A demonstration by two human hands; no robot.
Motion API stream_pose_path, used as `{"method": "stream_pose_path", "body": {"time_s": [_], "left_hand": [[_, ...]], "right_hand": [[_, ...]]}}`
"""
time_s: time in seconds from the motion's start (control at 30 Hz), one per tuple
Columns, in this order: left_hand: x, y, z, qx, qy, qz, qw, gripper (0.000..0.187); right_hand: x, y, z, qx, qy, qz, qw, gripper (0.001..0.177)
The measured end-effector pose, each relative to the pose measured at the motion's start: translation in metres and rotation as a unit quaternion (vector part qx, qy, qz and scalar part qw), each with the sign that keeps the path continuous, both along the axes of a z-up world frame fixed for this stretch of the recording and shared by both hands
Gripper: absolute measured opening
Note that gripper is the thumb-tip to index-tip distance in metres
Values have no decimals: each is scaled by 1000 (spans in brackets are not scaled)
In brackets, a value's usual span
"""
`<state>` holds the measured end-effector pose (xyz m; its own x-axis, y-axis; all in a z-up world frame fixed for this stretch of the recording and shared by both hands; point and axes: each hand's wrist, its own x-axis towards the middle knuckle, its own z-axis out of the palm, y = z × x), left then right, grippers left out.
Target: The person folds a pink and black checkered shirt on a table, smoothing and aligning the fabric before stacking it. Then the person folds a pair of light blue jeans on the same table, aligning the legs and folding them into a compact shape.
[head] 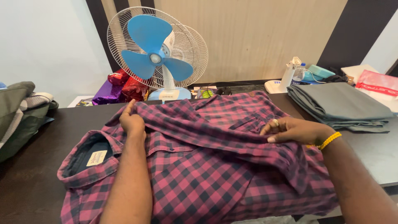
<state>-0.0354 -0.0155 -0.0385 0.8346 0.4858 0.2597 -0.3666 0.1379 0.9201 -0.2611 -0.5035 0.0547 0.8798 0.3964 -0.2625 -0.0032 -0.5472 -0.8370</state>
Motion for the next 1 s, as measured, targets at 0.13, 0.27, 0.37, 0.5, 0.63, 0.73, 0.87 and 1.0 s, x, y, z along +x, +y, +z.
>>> {"method": "stream_pose_path", "body": {"time_s": [0.13,0.27,0.37,0.5,0.63,0.73,0.87,1.0], "left_hand": [[1,2,-2,-4,29,22,999,54],[-6,2,8,1,68,107,992,51],[-23,4,22,91,92,183,974,70],[-49,-7,36,420,-82,331,841,65],[-54,-47,59,495,-268,7,826,51],[-54,-90,73,539,-220,-182,793,63],[-47,-130,95,707,82,-260,653,46],[-26,-137,96,870,93,-41,483,65]], "right_hand": [[8,-22,-13,-91,-22,65,993,37],[5,-35,-25,-88,34,17,995,43],[-2,-27,-19,-122,30,-2,992,43],[-11,1,-2,-185,19,-60,981,44],[-14,22,19,-87,-32,44,995,51],[-16,18,25,-13,-31,105,994,50],[-14,5,13,-91,-26,61,994,37],[-14,-5,-19,-146,-46,5,988,27]]}}
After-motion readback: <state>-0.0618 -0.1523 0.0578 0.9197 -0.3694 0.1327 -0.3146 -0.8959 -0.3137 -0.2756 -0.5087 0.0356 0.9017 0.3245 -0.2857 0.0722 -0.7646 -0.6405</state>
